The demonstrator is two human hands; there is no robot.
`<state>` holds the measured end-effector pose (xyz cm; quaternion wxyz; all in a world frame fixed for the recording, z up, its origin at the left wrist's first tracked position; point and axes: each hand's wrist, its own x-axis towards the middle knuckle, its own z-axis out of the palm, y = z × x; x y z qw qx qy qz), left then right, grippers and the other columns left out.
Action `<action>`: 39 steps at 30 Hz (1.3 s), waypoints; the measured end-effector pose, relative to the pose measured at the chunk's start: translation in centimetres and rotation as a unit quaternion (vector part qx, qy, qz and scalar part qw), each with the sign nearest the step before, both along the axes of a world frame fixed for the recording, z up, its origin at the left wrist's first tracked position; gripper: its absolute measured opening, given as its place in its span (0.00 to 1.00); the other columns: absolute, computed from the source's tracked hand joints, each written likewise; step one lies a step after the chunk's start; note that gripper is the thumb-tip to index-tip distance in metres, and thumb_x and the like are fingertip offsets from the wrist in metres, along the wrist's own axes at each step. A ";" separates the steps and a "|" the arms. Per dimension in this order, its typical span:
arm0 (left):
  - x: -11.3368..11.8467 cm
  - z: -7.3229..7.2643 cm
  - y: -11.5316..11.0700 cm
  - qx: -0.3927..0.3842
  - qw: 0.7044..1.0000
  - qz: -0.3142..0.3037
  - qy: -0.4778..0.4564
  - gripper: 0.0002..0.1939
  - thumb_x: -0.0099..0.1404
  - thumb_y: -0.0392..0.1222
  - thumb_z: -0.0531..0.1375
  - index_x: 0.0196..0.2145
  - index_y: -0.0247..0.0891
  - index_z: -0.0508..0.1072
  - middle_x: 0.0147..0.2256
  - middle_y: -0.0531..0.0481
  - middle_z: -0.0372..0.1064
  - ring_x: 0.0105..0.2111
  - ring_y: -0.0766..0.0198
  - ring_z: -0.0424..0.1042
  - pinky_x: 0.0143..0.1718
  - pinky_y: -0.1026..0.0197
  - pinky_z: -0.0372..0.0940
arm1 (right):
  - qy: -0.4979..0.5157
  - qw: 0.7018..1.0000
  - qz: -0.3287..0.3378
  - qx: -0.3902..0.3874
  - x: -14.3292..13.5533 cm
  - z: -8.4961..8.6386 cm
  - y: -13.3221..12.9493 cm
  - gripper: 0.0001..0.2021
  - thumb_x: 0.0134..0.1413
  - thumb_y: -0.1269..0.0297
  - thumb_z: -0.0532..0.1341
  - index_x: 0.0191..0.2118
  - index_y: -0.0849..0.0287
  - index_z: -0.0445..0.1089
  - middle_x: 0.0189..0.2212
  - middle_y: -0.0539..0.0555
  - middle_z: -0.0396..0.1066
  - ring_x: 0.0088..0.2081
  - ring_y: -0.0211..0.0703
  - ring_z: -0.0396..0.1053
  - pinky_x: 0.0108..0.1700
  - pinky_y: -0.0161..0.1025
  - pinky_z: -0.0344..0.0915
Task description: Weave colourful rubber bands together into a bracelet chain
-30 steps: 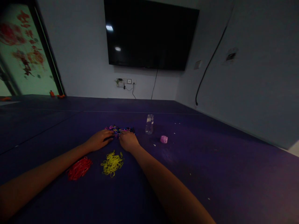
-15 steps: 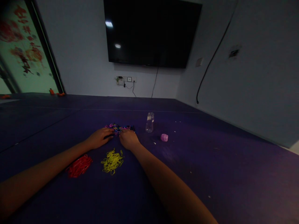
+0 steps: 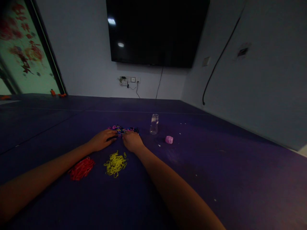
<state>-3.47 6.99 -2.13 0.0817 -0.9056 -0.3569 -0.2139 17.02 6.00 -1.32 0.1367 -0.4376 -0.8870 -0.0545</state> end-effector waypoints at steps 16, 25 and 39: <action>0.1 0.2 -0.1 -0.003 1.000 0.001 0.006 0.11 0.67 0.37 0.53 0.44 0.37 0.72 0.45 0.44 0.72 0.46 0.58 0.69 0.50 0.53 0.63 | 0.011 1.000 0.010 0.000 0.0 -0.1 0.1 0.15 0.63 0.66 0.48 0.44 0.62 0.71 0.45 0.61 0.71 0.49 0.46 0.66 0.53 0.41 0.58; 0.0 0.1 0.0 -0.003 1.000 0.011 0.013 0.12 0.66 0.38 0.54 0.45 0.37 0.72 0.46 0.43 0.71 0.47 0.57 0.69 0.51 0.53 0.63 | 0.007 1.000 0.008 -0.006 0.0 0.0 0.1 0.16 0.63 0.66 0.47 0.44 0.62 0.71 0.44 0.60 0.72 0.48 0.46 0.67 0.52 0.40 0.59; 0.0 0.1 -0.1 -0.010 1.000 0.001 0.005 0.12 0.67 0.38 0.52 0.45 0.37 0.72 0.46 0.44 0.71 0.47 0.57 0.68 0.51 0.52 0.62 | 0.013 1.000 0.002 -0.012 0.0 0.3 -0.3 0.15 0.63 0.66 0.48 0.44 0.62 0.71 0.44 0.60 0.72 0.48 0.45 0.67 0.52 0.40 0.58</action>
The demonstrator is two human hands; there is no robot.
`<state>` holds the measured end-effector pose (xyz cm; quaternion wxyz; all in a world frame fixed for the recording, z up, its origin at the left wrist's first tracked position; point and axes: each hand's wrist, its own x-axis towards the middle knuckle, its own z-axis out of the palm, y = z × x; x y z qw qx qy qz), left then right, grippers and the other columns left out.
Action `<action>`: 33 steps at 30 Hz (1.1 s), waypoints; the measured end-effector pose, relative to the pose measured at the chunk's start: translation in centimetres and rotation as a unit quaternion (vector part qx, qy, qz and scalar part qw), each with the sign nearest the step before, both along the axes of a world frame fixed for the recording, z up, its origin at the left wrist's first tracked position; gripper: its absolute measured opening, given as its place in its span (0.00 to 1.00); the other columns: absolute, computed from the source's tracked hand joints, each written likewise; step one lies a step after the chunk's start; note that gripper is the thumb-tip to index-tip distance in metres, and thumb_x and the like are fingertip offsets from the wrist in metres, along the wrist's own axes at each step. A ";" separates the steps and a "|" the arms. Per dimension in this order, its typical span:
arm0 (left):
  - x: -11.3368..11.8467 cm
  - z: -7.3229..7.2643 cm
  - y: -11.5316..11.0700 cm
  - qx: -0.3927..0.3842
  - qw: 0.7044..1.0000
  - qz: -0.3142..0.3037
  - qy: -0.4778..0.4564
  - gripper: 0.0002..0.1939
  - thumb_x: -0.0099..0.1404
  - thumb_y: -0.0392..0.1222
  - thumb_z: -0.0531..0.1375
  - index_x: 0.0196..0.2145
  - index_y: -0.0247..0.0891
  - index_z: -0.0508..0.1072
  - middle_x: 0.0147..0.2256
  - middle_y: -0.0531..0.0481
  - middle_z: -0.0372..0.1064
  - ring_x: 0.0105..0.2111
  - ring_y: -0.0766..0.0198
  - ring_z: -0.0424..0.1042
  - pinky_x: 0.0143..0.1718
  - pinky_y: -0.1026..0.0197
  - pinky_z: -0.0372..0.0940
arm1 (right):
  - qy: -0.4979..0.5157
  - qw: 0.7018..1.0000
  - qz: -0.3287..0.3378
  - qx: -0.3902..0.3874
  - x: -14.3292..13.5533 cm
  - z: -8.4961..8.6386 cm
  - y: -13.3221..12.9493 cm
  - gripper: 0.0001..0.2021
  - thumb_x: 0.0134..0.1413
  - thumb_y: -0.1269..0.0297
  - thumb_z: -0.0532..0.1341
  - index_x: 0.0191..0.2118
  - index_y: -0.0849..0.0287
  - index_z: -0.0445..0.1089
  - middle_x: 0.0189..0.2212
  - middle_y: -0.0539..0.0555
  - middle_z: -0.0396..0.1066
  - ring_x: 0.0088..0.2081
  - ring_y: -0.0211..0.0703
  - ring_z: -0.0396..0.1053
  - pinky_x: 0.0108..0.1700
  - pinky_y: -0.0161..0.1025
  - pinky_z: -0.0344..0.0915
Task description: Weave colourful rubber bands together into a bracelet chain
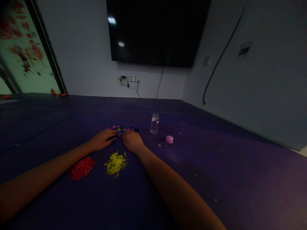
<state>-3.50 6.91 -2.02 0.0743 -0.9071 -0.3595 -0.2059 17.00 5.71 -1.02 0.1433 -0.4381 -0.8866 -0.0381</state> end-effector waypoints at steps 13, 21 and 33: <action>0.1 0.1 -0.1 -0.003 1.000 0.001 -0.003 0.11 0.67 0.37 0.54 0.45 0.38 0.72 0.45 0.45 0.72 0.47 0.57 0.69 0.51 0.53 0.63 | -0.001 1.000 0.001 0.008 0.0 -0.3 0.1 0.15 0.63 0.66 0.48 0.45 0.62 0.70 0.45 0.60 0.71 0.50 0.45 0.66 0.53 0.40 0.57; 0.1 0.2 0.0 -0.007 1.000 0.006 0.004 0.12 0.66 0.38 0.54 0.45 0.39 0.72 0.46 0.45 0.71 0.48 0.57 0.69 0.52 0.53 0.62 | -0.002 1.000 0.003 0.004 0.0 -0.1 0.0 0.14 0.63 0.67 0.48 0.44 0.63 0.71 0.44 0.61 0.72 0.48 0.46 0.66 0.52 0.40 0.58; 0.1 0.1 -0.1 0.001 1.000 0.008 -0.003 0.12 0.66 0.38 0.53 0.45 0.38 0.73 0.46 0.44 0.71 0.47 0.56 0.69 0.52 0.52 0.62 | 0.004 1.000 0.006 0.002 0.0 -0.3 0.2 0.15 0.63 0.67 0.49 0.46 0.62 0.70 0.45 0.60 0.71 0.50 0.45 0.66 0.53 0.40 0.57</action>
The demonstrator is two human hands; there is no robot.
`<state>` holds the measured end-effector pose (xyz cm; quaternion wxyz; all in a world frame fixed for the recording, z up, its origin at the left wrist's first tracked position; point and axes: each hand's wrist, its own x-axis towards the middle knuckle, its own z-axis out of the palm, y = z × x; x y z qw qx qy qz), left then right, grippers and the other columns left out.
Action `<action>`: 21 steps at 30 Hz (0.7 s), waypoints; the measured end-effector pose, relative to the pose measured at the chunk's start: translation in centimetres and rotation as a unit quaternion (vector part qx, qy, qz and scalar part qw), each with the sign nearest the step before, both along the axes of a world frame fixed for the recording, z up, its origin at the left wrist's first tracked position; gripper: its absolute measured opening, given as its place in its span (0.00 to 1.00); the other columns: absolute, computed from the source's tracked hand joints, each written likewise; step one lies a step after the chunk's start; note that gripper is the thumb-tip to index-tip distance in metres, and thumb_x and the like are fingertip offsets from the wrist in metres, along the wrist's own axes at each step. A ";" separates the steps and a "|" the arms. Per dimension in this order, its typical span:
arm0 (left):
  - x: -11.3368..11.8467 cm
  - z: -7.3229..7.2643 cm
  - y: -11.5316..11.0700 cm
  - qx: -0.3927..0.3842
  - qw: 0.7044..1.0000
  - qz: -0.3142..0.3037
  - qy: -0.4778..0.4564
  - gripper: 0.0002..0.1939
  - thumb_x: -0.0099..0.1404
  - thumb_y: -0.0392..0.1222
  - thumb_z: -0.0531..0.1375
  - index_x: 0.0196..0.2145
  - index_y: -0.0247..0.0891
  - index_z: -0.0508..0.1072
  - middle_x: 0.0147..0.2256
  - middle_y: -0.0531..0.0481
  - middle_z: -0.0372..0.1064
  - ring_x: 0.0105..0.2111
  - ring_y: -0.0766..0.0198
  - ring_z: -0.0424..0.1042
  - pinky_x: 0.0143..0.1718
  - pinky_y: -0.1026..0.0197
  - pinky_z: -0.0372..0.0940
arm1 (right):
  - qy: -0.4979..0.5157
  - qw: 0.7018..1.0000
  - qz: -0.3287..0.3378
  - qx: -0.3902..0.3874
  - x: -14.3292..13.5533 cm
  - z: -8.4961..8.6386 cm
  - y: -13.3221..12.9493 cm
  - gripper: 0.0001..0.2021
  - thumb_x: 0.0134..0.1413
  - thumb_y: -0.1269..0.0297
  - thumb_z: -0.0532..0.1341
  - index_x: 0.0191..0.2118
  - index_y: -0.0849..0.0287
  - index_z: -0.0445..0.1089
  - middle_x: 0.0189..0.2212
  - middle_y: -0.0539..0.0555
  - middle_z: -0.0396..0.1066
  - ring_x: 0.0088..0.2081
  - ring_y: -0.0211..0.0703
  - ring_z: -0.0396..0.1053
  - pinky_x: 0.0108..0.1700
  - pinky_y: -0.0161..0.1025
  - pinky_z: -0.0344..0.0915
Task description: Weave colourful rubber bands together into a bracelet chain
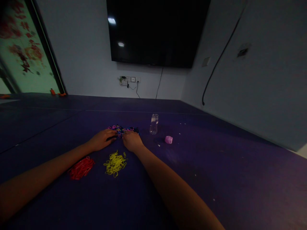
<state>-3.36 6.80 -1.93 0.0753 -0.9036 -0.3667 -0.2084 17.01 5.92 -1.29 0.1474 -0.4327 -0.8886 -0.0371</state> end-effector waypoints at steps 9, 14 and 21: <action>0.0 0.0 0.0 -0.002 1.000 -0.005 0.000 0.12 0.66 0.38 0.53 0.45 0.37 0.73 0.46 0.43 0.72 0.47 0.56 0.69 0.51 0.52 0.62 | -0.008 1.000 -0.003 0.002 0.1 0.1 0.0 0.15 0.63 0.66 0.48 0.44 0.61 0.71 0.44 0.59 0.72 0.48 0.44 0.67 0.52 0.39 0.58; 0.0 0.0 -0.1 -0.002 1.000 0.000 -0.004 0.12 0.66 0.38 0.53 0.45 0.38 0.72 0.46 0.43 0.71 0.48 0.56 0.68 0.52 0.52 0.62 | -0.007 1.000 -0.005 0.003 0.1 0.1 -0.1 0.15 0.63 0.67 0.48 0.44 0.61 0.71 0.44 0.60 0.72 0.48 0.44 0.67 0.52 0.40 0.58; 0.1 0.1 -0.1 -0.004 1.000 -0.005 0.000 0.12 0.66 0.37 0.53 0.45 0.37 0.72 0.46 0.44 0.72 0.47 0.57 0.69 0.51 0.53 0.62 | -0.005 1.000 0.001 0.006 0.1 0.0 0.0 0.15 0.63 0.67 0.48 0.44 0.62 0.70 0.44 0.60 0.72 0.49 0.44 0.66 0.53 0.39 0.57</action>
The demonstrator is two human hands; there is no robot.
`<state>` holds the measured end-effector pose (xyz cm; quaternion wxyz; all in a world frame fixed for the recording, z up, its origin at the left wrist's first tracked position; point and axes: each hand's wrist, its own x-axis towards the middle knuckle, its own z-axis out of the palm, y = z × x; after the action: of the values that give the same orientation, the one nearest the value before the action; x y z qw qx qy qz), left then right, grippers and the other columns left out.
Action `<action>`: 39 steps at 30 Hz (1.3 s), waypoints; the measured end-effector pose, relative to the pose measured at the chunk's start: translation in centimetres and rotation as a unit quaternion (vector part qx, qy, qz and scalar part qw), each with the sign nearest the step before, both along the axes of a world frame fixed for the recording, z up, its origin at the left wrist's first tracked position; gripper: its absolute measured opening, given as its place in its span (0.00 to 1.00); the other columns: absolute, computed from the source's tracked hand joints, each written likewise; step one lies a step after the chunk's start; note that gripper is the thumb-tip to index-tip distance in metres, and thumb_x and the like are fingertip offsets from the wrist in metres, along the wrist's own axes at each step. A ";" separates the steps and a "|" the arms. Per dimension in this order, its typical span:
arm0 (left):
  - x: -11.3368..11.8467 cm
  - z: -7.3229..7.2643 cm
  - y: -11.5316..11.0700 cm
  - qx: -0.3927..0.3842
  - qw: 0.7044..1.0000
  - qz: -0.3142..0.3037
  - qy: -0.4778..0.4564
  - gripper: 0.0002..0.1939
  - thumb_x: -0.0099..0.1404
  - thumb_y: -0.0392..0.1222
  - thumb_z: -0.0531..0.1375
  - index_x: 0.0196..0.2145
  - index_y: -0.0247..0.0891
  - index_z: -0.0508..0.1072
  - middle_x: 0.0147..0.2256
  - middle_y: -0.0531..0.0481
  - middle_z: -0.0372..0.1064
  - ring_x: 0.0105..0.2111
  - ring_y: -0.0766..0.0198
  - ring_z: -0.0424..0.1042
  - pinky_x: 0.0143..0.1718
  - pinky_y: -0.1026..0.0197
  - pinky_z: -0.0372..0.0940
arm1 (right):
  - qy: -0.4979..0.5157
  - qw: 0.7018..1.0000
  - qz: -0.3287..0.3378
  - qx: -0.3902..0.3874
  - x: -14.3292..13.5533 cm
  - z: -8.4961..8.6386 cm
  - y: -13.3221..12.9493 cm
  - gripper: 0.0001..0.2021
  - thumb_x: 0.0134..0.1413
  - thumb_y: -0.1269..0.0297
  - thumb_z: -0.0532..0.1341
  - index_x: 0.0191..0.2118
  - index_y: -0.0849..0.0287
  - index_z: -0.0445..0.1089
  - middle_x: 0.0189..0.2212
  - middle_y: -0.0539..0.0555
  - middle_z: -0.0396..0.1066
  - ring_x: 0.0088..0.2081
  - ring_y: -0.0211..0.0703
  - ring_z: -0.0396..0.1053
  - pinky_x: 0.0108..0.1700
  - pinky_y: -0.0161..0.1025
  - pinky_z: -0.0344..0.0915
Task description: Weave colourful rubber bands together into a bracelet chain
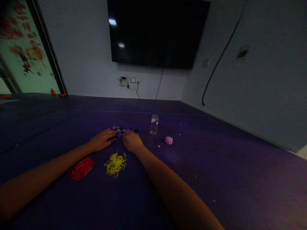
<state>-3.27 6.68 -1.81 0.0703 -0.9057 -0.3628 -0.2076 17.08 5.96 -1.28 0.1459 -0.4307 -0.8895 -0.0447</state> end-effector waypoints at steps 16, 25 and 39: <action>-0.1 -0.1 0.3 0.009 1.000 -0.001 0.013 0.12 0.67 0.37 0.53 0.45 0.37 0.72 0.46 0.44 0.71 0.47 0.57 0.69 0.51 0.53 0.62 | -0.006 1.000 -0.007 -0.007 -0.1 0.2 -0.2 0.15 0.63 0.66 0.48 0.45 0.62 0.70 0.45 0.60 0.71 0.50 0.46 0.66 0.53 0.40 0.58; -0.1 -0.2 0.3 0.006 1.000 0.008 0.010 0.12 0.67 0.39 0.53 0.45 0.38 0.73 0.46 0.44 0.71 0.48 0.57 0.69 0.51 0.53 0.62 | -0.003 1.000 -0.009 -0.007 -0.1 0.3 -0.3 0.15 0.63 0.66 0.48 0.45 0.62 0.71 0.45 0.60 0.72 0.49 0.45 0.66 0.53 0.40 0.57; -0.2 -0.4 0.4 0.024 1.000 0.010 0.010 0.12 0.67 0.39 0.54 0.44 0.36 0.73 0.46 0.43 0.71 0.47 0.57 0.69 0.50 0.53 0.63 | 0.006 1.000 0.000 -0.002 0.0 0.1 0.0 0.15 0.63 0.67 0.48 0.45 0.63 0.71 0.45 0.60 0.71 0.49 0.45 0.66 0.53 0.39 0.57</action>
<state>-3.48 7.11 -2.23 0.0981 -0.9021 -0.3659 -0.2065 17.07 5.95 -1.23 0.1502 -0.4308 -0.8889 -0.0405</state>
